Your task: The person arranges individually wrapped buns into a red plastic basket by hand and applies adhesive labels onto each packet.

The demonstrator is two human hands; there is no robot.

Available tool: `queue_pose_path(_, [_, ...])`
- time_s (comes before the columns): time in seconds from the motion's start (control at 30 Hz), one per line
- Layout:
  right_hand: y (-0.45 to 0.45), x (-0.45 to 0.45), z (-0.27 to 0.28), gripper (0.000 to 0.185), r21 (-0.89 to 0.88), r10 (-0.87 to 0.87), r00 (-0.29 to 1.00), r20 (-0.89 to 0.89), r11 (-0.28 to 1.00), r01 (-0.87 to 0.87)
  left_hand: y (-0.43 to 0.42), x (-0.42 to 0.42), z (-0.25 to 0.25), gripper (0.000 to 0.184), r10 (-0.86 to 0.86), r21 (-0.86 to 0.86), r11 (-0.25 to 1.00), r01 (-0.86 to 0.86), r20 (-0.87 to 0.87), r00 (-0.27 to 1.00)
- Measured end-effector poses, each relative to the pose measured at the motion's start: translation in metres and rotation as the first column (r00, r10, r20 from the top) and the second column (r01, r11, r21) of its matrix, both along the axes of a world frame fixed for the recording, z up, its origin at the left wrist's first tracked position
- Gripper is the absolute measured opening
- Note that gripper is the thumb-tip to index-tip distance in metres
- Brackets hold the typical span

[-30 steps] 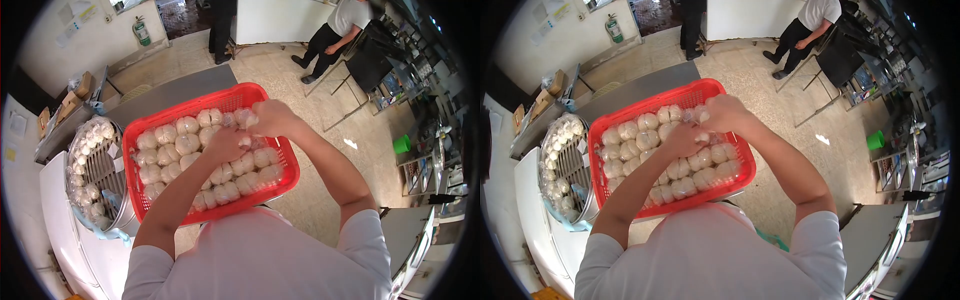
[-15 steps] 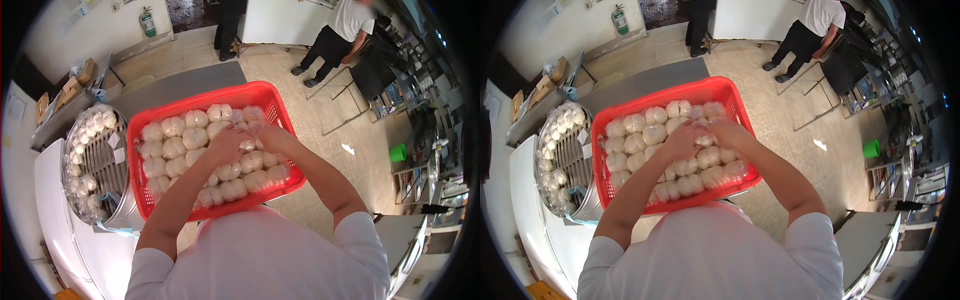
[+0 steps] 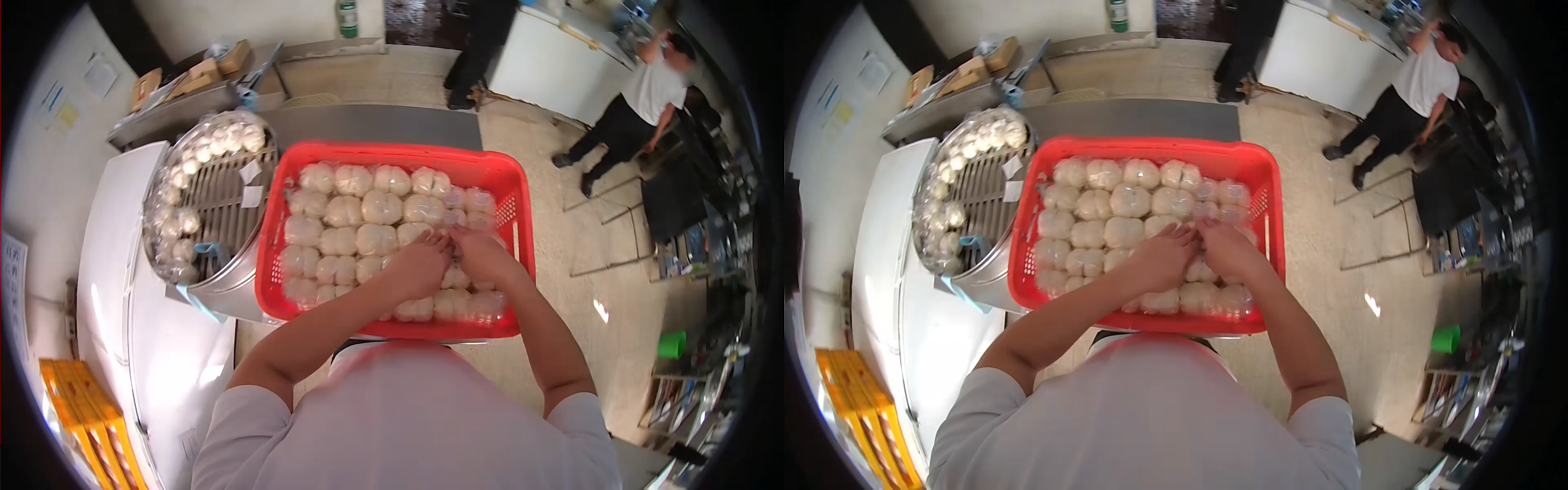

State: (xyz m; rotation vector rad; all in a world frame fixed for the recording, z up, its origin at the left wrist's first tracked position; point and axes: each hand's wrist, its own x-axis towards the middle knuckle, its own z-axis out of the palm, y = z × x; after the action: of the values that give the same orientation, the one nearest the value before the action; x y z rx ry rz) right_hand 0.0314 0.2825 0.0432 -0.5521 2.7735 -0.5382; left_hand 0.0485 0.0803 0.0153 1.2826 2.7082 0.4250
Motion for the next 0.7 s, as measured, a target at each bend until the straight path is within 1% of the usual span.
queue_pose_path(0.07, [0.0, -0.007, 0.007, 0.044, 0.1, 0.025, 0.996, 0.083, 0.994, -0.033, -0.005, 0.007, 0.01, 0.046, 0.04, 0.025, 0.999, -0.043, 0.093, 0.995])
queue_pose_path(0.1, [0.012, -0.031, -0.016, 0.062, 0.093, 0.01, 0.999, 0.052, 0.996, -0.015, -0.007, 0.012, 0.012, 0.046, 0.052, 0.039, 0.998, -0.059, 0.141, 0.989])
queue_pose_path(0.13, [0.011, -0.049, -0.018, 0.061, -0.037, -0.149, 0.987, 0.065, 0.988, 0.152, -0.011, 0.016, 0.01, 0.046, 0.057, 0.091, 0.993, -0.07, 0.131, 0.99])
queue_pose_path(0.17, [0.007, -0.066, -0.017, 0.061, -0.161, -0.302, 0.948, 0.102, 0.935, 0.316, -0.015, 0.022, 0.006, 0.046, 0.062, 0.142, 0.987, -0.079, 0.121, 0.991])
queue_pose_path(0.2, [-0.002, -0.071, -0.012, 0.061, -0.273, -0.442, 0.883, 0.158, 0.84, 0.469, -0.021, 0.028, 0.001, 0.046, 0.066, 0.193, 0.977, -0.086, 0.111, 0.992])
queue_pose_path(0.3, [-0.041, -0.076, 0.008, 0.068, -0.415, -0.336, 0.859, 0.386, 0.768, 0.488, -0.028, 0.03, -0.008, 0.046, 0.028, 0.267, 0.962, -0.055, 0.103, 0.994])
queue_pose_path(0.4, [-0.067, -0.087, -0.03, 0.076, -0.394, -0.345, 0.924, 0.163, 0.836, 0.382, -0.037, 0.029, 0.003, 0.046, 0.034, 0.244, 0.967, -0.078, 0.18, 0.983])
queue_pose_path(0.43, [-0.074, -0.084, -0.022, 0.081, -0.358, -0.347, 0.921, 0.179, 0.849, 0.389, -0.045, 0.025, 0.01, 0.046, 0.034, 0.274, 0.957, -0.099, 0.231, 0.972])
queue_pose_path(0.5, [-0.075, -0.087, -0.041, 0.08, -0.361, -0.399, 0.91, 0.11, 0.837, 0.411, -0.067, 0.025, 0.027, 0.045, 0.013, 0.332, 0.933, -0.134, 0.343, 0.939])
queue_pose_path(0.57, [-0.076, -0.089, -0.036, 0.08, -0.304, -0.38, 0.919, 0.102, 0.868, 0.393, -0.099, 0.024, 0.044, 0.041, 0.01, 0.414, 0.896, -0.159, 0.338, 0.941])
queue_pose_path(0.6, [-0.083, -0.087, -0.029, 0.078, -0.21, -0.413, 0.908, 0.074, 0.883, 0.419, -0.115, 0.022, 0.052, 0.039, 0.007, 0.455, 0.875, -0.168, 0.335, 0.942])
queue_pose_path(0.67, [-0.105, -0.08, -0.014, 0.074, -0.02, -0.469, 0.883, 0.008, 0.883, 0.469, -0.158, 0.018, 0.071, 0.033, 0.069, 0.538, 0.801, -0.264, 0.355, 0.932])
queue_pose_path(0.7, [-0.12, -0.075, -0.015, 0.072, -0.03, -0.392, 0.917, -0.075, 0.92, 0.391, -0.183, 0.014, 0.076, 0.031, 0.093, 0.575, 0.759, -0.306, 0.369, 0.925])
